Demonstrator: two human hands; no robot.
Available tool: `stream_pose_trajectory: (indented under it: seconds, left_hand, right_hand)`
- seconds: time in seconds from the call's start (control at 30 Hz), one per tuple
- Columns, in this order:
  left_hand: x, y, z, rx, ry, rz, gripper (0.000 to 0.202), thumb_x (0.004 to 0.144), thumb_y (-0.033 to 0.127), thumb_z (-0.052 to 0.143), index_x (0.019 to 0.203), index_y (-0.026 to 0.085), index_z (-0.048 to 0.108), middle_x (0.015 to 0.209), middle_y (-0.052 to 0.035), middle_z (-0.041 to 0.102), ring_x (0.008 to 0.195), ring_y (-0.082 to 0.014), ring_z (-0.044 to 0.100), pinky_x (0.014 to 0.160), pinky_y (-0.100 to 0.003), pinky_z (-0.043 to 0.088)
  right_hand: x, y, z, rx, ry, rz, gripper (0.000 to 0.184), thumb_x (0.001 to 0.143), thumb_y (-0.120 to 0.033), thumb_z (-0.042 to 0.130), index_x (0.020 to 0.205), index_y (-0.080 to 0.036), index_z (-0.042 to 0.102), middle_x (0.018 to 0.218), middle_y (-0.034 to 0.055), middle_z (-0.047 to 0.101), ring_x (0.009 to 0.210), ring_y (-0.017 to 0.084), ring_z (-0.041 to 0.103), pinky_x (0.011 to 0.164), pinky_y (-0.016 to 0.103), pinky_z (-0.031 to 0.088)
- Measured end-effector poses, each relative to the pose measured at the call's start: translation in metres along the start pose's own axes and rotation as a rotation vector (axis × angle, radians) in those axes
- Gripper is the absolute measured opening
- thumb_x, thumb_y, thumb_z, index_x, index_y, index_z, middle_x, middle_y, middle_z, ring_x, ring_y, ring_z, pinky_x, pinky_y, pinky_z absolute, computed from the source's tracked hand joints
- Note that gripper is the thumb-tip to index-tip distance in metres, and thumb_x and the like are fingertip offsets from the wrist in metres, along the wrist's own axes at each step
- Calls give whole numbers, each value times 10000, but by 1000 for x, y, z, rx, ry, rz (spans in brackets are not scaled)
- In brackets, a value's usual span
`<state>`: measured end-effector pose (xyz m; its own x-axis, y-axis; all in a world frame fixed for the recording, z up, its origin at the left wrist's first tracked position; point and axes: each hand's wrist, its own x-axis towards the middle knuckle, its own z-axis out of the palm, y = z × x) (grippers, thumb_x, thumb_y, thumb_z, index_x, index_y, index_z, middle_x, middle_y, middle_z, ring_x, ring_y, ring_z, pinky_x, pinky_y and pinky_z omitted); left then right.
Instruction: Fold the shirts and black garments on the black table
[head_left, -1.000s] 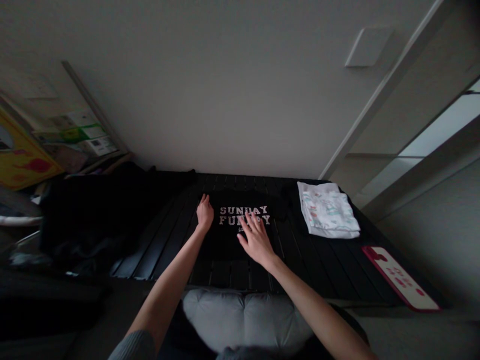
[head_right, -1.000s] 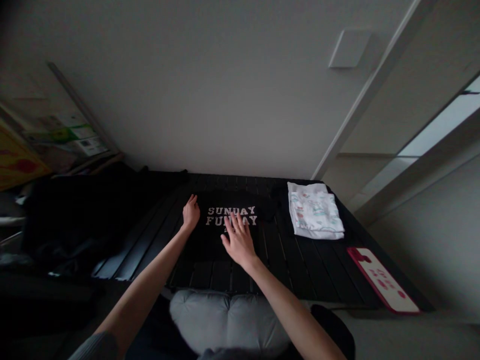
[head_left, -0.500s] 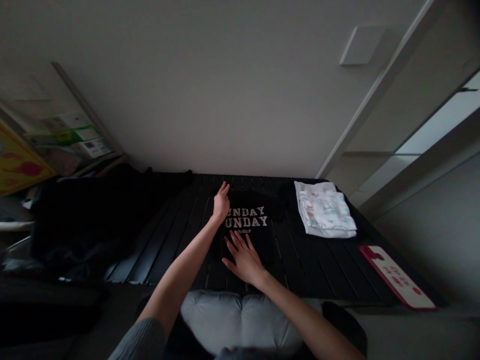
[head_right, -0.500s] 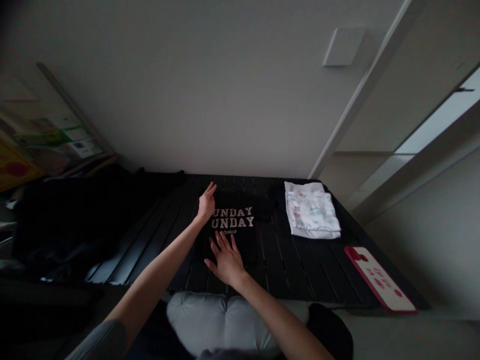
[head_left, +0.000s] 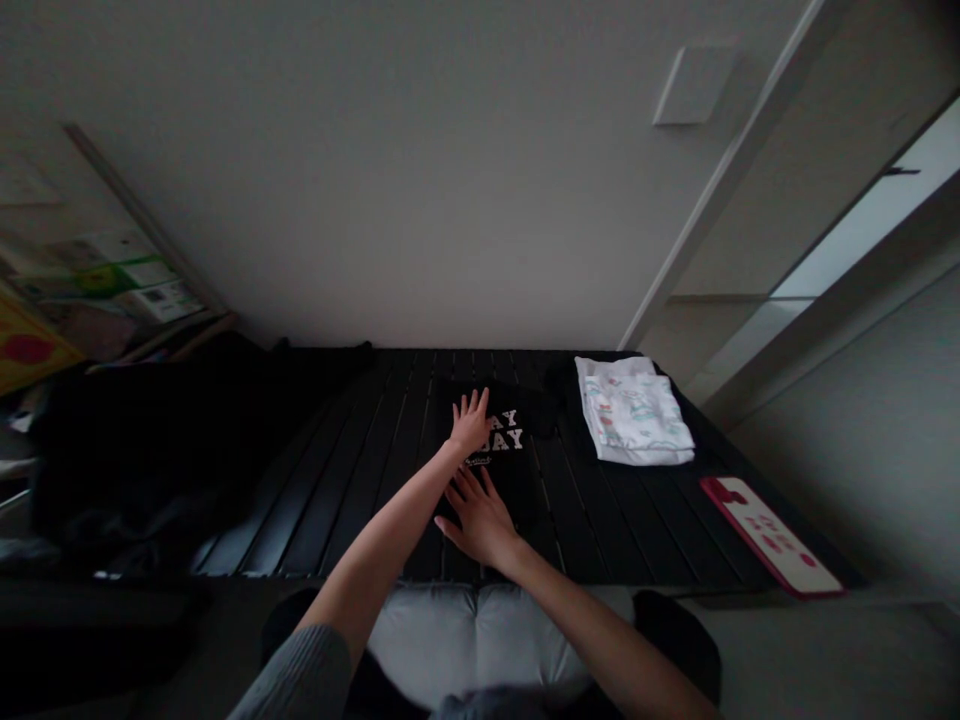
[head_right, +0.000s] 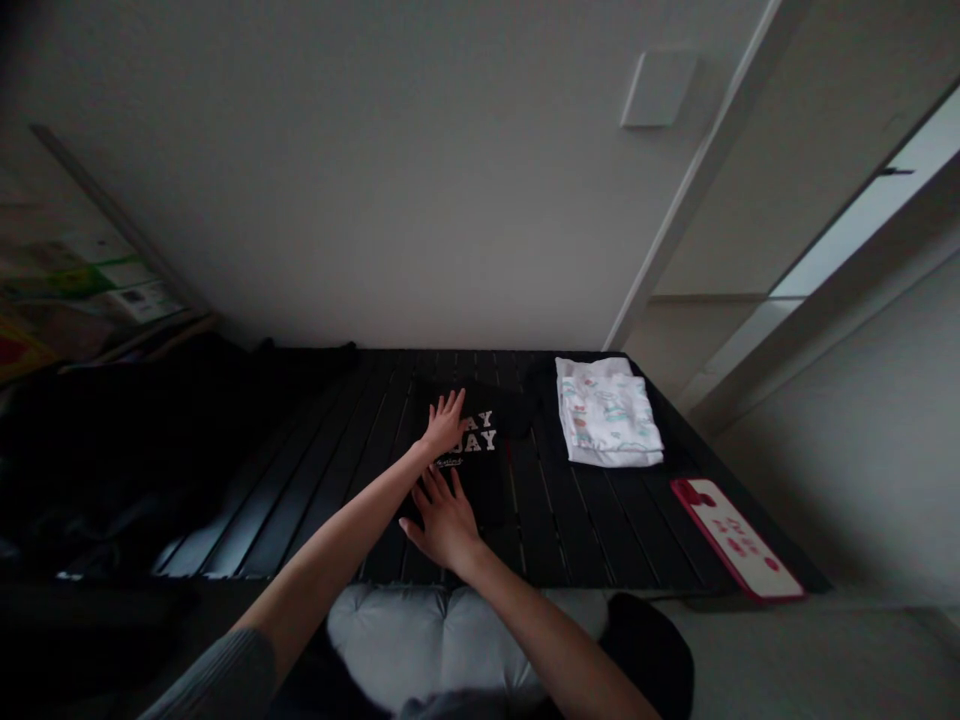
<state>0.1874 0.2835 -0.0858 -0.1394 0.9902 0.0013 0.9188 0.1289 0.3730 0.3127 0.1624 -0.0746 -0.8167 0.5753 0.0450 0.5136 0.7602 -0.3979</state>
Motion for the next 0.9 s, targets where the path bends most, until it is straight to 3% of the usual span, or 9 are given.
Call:
stream_pose_trajectory:
  seconds: [0.1, 0.23, 0.4, 0.6, 0.7, 0.8, 0.9]
  left_hand:
    - [-19, -2, -14, 64, 71, -79, 676, 894, 306, 436, 1516, 172, 209, 1574, -149, 274, 1424, -341, 275, 1129, -503, 267]
    - [-62, -11, -33, 116, 128, -187, 548, 921, 381, 395, 1420, 154, 383, 1374, -165, 530, 1241, -322, 472, 988, -469, 408]
    - [-117, -26, -47, 150, 154, -255, 416, 927, 400, 390, 1222, 161, 562, 1208, -144, 618, 1165, -334, 483, 915, -518, 424]
    - [-159, -30, -59, 162, 150, -320, 265, 889, 381, 491, 982, 181, 637, 1057, -116, 646, 1110, -335, 487, 881, -552, 416]
    - [-173, -21, -62, 105, 196, -261, 185, 851, 334, 565, 962, 197, 622, 1068, -96, 625, 1088, -308, 496, 858, -486, 449]
    - [-180, -7, -55, -20, 242, -74, 115, 821, 242, 600, 932, 210, 590, 1163, -77, 599, 1134, -257, 508, 908, -416, 464]
    - [-184, 5, -38, -82, 143, 100, 141, 809, 151, 583, 935, 208, 559, 1257, -79, 588, 1187, -212, 539, 1039, -408, 426]
  right_hand:
    - [-1, 0, 1, -13, 18, -1, 617, 957, -550, 370, 1420, -153, 461, 1536, 149, 345, 1472, 250, 182, 1198, 485, 60]
    - [0, 1, 1, -14, 45, -8, 600, 949, -536, 408, 1407, -155, 475, 1528, 145, 364, 1469, 252, 191, 1198, 485, 77]
    - [-4, -2, 6, 9, 135, 6, 619, 918, -480, 498, 1437, -148, 435, 1523, 140, 376, 1452, 255, 244, 1195, 478, 145]
    - [-24, -2, 5, -52, 258, 81, 529, 971, -410, 393, 1385, -100, 503, 1486, 148, 430, 1408, 258, 338, 1190, 476, 174]
    - [-32, 9, -1, -121, 280, 194, 551, 982, -411, 356, 1392, -68, 491, 1500, 169, 401, 1429, 277, 292, 1183, 486, 173]
    - [-35, 25, -5, -189, 265, 363, 596, 978, -430, 360, 1420, -38, 447, 1534, 203, 318, 1455, 315, 213, 1168, 522, 164]
    - [-36, 38, -4, -210, 219, 481, 631, 976, -447, 364, 1468, -52, 371, 1561, 207, 246, 1463, 334, 174, 1156, 548, 150]
